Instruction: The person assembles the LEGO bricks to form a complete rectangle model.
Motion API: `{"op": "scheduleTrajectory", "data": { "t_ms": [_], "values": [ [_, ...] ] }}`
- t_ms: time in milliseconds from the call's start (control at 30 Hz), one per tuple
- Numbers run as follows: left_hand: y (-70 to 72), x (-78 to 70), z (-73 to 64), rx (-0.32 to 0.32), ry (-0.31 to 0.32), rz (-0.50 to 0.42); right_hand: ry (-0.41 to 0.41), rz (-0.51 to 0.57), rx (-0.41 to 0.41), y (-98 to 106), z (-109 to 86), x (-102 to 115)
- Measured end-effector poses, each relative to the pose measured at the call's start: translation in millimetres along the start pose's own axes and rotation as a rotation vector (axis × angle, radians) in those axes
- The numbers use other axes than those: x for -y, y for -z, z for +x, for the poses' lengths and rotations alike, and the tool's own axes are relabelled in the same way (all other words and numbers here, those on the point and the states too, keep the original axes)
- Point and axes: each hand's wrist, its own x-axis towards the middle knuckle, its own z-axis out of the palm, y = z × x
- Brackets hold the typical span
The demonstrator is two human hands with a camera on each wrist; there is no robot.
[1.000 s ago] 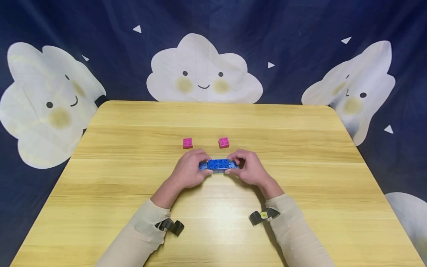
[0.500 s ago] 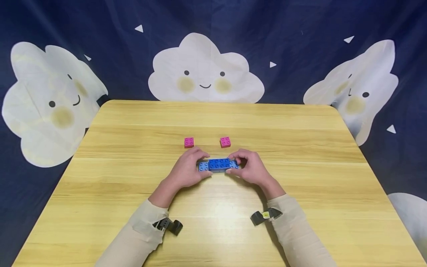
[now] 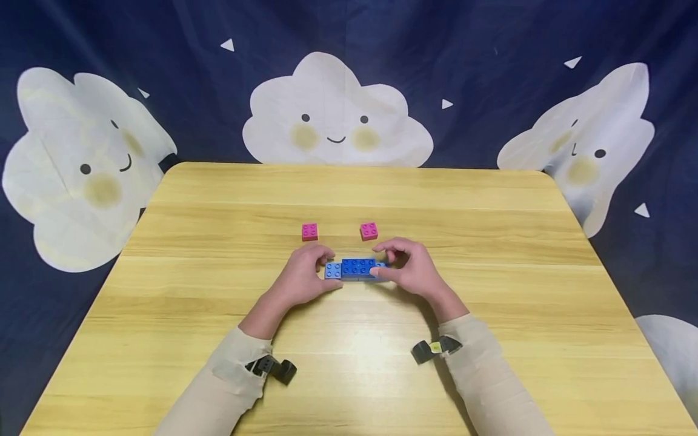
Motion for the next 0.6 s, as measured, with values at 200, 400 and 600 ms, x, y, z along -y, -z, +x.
{"op": "scheduleTrajectory", "data": {
  "t_ms": [200, 400, 600],
  "values": [
    [-0.3, 1.7, -1.4, -0.002, -0.005, -0.04, 0.002, -0.009, -0.035, 2, 5.6, 0],
    [-0.4, 3.4, -2.6, -0.009, -0.004, -0.04, -0.008, -0.009, -0.061, 4, 11.0, -2],
    [-0.2, 4.0, -2.8, -0.027, -0.032, -0.048, -0.005, -0.032, -0.104, 4, 15.9, -5]
  ]
}}
